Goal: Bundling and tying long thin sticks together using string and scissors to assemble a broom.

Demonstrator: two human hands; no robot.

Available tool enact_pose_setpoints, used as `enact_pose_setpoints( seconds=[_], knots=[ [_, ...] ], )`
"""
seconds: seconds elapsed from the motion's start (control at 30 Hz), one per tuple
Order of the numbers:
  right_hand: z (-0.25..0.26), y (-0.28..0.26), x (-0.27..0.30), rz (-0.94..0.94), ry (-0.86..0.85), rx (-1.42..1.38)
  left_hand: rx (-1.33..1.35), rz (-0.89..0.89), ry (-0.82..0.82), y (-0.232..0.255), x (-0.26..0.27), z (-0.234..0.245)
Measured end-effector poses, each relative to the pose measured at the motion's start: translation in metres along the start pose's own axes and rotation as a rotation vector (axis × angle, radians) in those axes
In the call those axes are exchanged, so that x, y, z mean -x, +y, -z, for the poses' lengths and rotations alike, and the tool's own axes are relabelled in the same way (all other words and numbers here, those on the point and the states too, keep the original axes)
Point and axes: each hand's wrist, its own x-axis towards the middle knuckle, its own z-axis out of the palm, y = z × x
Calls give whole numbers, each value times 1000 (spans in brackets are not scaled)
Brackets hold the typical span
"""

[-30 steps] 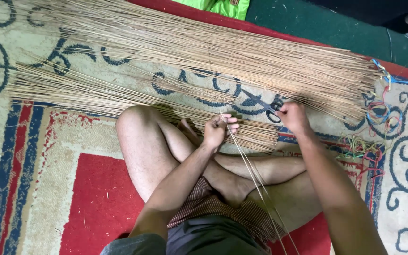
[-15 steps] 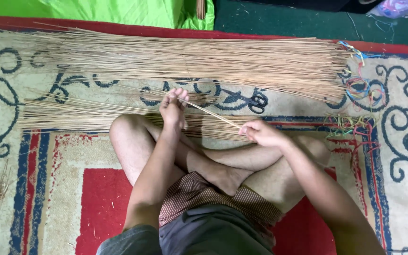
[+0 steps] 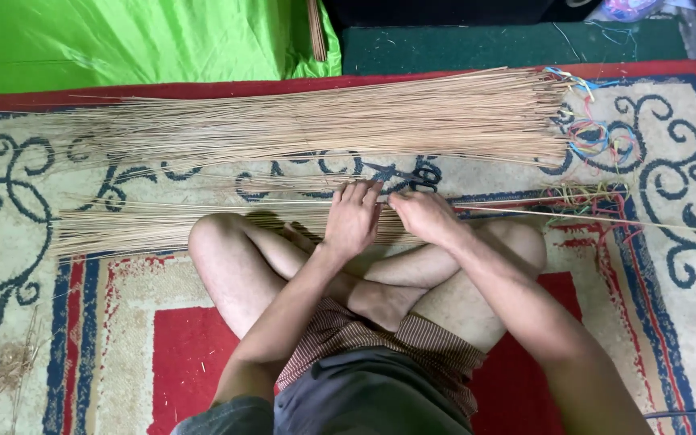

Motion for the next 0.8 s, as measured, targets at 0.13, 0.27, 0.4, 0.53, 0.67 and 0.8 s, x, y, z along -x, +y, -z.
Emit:
enact_pose_setpoints(
  seconds=[0.13,0.27,0.4,0.53,0.67,0.8],
  knots=[
    [21,-11,8,14,-21,-65,57,81,-384,-17,1,-31],
    [26,10,27,-52,-51,-163,4,66,-426,-33,7,-15],
    [38,44,54,-111,-16,-158,-66,160,-510,-85,25,-13],
    [23,55,53,-142,28,-148,-103,110,-436,-84,14,8],
    [-7,45,38,-148,60,-112,-72,-24,-353,-51,3,-1],
    [-16,12,15,-94,84,-100,-106,-195,-161,-14,-8,-29]
  ],
)
